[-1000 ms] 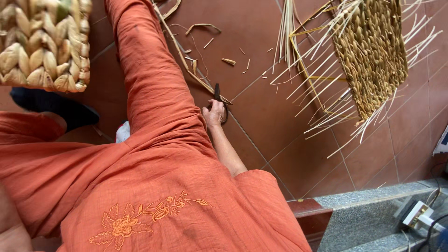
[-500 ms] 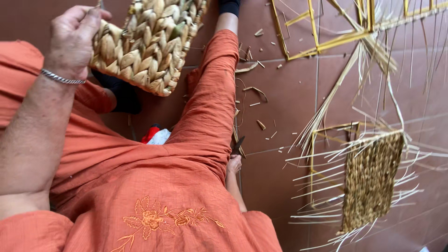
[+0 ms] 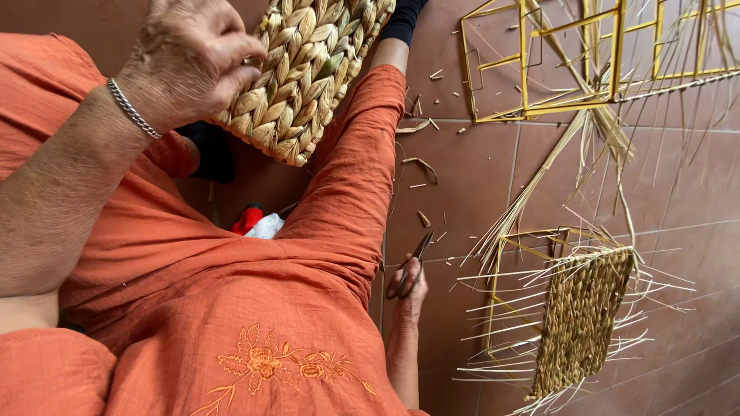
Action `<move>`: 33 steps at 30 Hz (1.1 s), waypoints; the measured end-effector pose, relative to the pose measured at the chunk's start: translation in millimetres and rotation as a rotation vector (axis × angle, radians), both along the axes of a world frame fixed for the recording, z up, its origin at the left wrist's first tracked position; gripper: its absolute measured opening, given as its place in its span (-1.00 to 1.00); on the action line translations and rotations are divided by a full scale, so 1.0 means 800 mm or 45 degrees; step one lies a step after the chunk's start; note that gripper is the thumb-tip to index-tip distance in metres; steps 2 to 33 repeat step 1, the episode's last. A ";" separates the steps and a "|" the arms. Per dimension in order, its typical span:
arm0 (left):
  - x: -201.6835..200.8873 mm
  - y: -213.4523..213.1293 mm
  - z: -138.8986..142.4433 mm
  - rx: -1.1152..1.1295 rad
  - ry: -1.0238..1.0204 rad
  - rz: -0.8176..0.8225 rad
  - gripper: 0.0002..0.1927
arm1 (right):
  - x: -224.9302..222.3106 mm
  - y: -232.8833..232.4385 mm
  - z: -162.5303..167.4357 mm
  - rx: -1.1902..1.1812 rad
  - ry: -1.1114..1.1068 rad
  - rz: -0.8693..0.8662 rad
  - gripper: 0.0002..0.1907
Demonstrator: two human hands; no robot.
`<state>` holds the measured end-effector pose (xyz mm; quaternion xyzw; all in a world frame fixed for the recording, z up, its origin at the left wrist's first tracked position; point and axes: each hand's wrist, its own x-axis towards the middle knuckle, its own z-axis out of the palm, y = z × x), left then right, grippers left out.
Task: The person sits on the floor finishing a woven water hyacinth basket, tucking and pressing woven strips along the rim and around the bamboo frame edges. They occasionally pick up loose strips, weave them into the rim, and use scissors to trim excess material.
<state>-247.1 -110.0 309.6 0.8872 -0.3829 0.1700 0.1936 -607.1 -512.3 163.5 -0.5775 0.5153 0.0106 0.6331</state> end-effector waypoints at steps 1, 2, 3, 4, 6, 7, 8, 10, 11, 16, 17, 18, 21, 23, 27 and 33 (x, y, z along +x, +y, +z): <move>0.003 -0.003 0.001 0.034 0.081 0.009 -0.89 | 0.017 0.002 0.008 -0.351 -0.208 0.230 -0.56; 0.003 -0.003 0.001 0.034 0.081 0.009 -0.89 | 0.017 0.002 0.008 -0.351 -0.208 0.230 -0.56; 0.003 -0.003 0.001 0.034 0.081 0.009 -0.89 | 0.017 0.002 0.008 -0.351 -0.208 0.230 -0.56; 0.003 -0.003 0.001 0.034 0.081 0.009 -0.89 | 0.017 0.002 0.008 -0.351 -0.208 0.230 -0.56; 0.003 -0.003 0.001 0.034 0.081 0.009 -0.89 | 0.017 0.002 0.008 -0.351 -0.208 0.230 -0.56; 0.003 -0.003 0.001 0.034 0.081 0.009 -0.89 | 0.017 0.002 0.008 -0.351 -0.208 0.230 -0.56; 0.003 -0.003 0.001 0.034 0.081 0.009 -0.89 | 0.017 0.002 0.008 -0.351 -0.208 0.230 -0.56; 0.003 -0.003 0.001 0.034 0.081 0.009 -0.89 | 0.017 0.002 0.008 -0.351 -0.208 0.230 -0.56; 0.003 -0.003 0.001 0.034 0.081 0.009 -0.89 | 0.017 0.002 0.008 -0.351 -0.208 0.230 -0.56; 0.003 -0.003 0.001 0.034 0.081 0.009 -0.89 | 0.017 0.002 0.008 -0.351 -0.208 0.230 -0.56; 0.003 -0.003 0.001 0.034 0.081 0.009 -0.89 | 0.017 0.002 0.008 -0.351 -0.208 0.230 -0.56; 0.003 -0.003 0.001 0.034 0.081 0.009 -0.89 | 0.017 0.002 0.008 -0.351 -0.208 0.230 -0.56; 0.003 -0.003 0.001 0.034 0.081 0.009 -0.89 | 0.017 0.002 0.008 -0.351 -0.208 0.230 -0.56; 0.003 -0.003 0.001 0.034 0.081 0.009 -0.89 | 0.017 0.002 0.008 -0.351 -0.208 0.230 -0.56; 0.003 -0.003 0.001 0.034 0.081 0.009 -0.89 | 0.017 0.002 0.008 -0.351 -0.208 0.230 -0.56; 0.003 -0.003 0.001 0.034 0.081 0.009 -0.89 | 0.017 0.002 0.008 -0.351 -0.208 0.230 -0.56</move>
